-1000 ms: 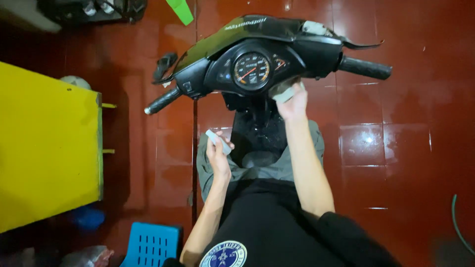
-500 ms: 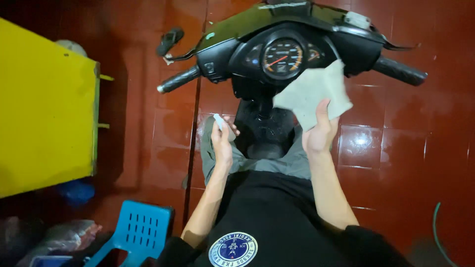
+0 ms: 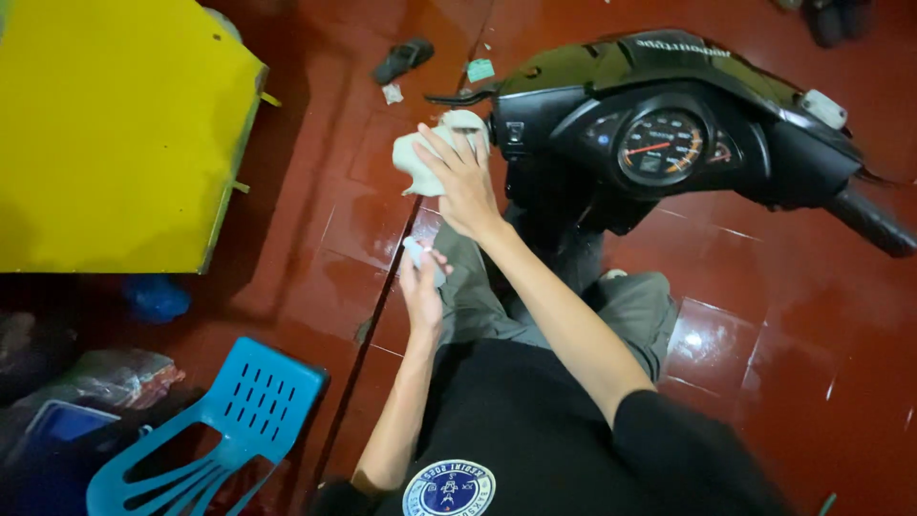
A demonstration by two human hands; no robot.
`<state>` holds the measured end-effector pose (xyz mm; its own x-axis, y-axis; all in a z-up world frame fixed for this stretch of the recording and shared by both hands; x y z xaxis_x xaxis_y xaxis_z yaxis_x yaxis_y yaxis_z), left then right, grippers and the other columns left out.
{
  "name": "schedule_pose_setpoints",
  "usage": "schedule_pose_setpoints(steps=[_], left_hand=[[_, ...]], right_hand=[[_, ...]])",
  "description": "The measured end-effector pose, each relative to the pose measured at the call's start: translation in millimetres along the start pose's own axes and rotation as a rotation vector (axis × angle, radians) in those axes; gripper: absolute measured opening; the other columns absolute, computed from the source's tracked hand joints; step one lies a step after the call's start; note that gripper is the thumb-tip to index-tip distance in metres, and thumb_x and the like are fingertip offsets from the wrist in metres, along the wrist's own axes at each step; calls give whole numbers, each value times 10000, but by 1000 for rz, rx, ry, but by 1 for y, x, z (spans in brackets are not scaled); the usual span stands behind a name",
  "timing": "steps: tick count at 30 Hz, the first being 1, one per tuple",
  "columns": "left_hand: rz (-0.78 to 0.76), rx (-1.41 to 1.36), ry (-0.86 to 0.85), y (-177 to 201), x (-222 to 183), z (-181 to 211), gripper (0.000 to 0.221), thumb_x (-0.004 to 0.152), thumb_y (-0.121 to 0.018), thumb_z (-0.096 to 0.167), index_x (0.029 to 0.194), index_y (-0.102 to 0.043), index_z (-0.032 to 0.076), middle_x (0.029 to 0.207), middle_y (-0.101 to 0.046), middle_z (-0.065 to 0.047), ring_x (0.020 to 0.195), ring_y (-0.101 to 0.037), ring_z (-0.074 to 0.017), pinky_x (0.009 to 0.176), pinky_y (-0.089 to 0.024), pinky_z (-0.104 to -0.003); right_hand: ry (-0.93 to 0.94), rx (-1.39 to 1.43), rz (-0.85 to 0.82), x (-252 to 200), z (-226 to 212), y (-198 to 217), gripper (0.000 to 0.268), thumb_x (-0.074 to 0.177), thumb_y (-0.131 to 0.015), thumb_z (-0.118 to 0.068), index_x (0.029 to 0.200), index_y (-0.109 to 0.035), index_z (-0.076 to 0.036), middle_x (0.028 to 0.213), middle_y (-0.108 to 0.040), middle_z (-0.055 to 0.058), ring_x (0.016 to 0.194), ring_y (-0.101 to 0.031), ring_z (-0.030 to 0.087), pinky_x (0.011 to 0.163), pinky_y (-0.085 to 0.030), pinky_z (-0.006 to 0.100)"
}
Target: The person sits on the floor and cleans the front dashboard and handlebars of a black scooter. They use a spray bottle to apply liquid and a white cloth to wipe the surfaces, focusing on the instrument cluster and the area around the handlebars.
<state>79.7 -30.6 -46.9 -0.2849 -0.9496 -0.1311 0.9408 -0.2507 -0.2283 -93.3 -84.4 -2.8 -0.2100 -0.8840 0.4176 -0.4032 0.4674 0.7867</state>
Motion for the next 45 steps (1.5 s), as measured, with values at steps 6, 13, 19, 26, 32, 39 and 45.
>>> schedule_pose_setpoints(steps=[6, 13, 19, 26, 32, 39, 45], left_hand=[[49, -28, 3, 5, 15, -12, 327, 1079, -547, 348, 1209, -581, 50, 937, -668, -79, 781, -733, -181, 691, -622, -294], [-71, -78, -1, -48, 17, 12, 335, 1083, -530, 356, 1226, -583, 58, 904, -647, -65, 763, -714, -154, 694, -609, -280], [-158, -115, -27, -75, 0, 2, 306, 1076, -546, 298, 1211, -601, 29, 867, -654, -110, 716, -708, -195, 675, -605, -301], [-178, -72, -11, -76, -21, -21, 322, 1061, -573, 284, 1188, -617, -9, 876, -669, -117, 742, -727, -238, 651, -609, -322], [-170, 49, -8, -53, -32, -47, 292, 1074, -554, 272, 1152, -633, 2, 880, -678, -143, 750, -710, -220, 643, -580, -306], [-171, 46, 0, -59, -25, -46, 278, 1066, -563, 256, 1188, -654, 23, 898, -702, -109, 765, -742, -276, 624, -563, -252], [-226, 78, 8, -68, -27, -34, 294, 1068, -547, 300, 1175, -661, 51, 852, -677, -98, 714, -704, -198, 606, -499, -246]], right_hand=[[-530, 768, -186, -72, 26, -40, 638, 848, -489, 19, 1428, -615, -216, 1504, -576, 40, 1455, -465, 236, 1230, -324, 442], [-1618, 1772, 590, -218, 111, -119, 469, 1027, -622, -392, 1315, -632, -22, 1269, -705, 196, 1131, -705, 357, 988, -550, 517], [-1436, 2032, 757, -112, 96, -13, 427, 1005, -647, -392, 1260, -711, -55, 1272, -713, 181, 1174, -692, 373, 1040, -544, 528], [-1216, 1936, 696, -98, 29, 46, 541, 1006, -612, -509, 1363, -634, -104, 1393, -639, 187, 1289, -617, 384, 1130, -457, 607], [-849, 1480, 595, -123, 21, 67, 593, 1087, -480, -510, 1538, -450, -127, 1580, -458, 148, 1445, -451, 308, 1227, -352, 539], [-752, 497, 856, -30, 29, 139, 428, 1081, -513, -276, 1203, -652, 110, 1173, -636, 389, 1204, -584, 479, 884, -434, 592], [-617, -193, 53, 16, 2, 112, 280, 913, -584, -258, 862, -748, -37, 906, -670, 165, 898, -678, 484, 673, -576, 606]])
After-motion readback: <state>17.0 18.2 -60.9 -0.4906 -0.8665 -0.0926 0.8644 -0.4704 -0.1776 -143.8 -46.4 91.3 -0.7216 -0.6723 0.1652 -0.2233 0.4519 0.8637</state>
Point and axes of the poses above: each hand's wrist, its own x-axis towards the middle knuckle, its own y-axis out of the back of the hand, z = x × y, the point moved 2 cm from there along x, towards the middle knuckle
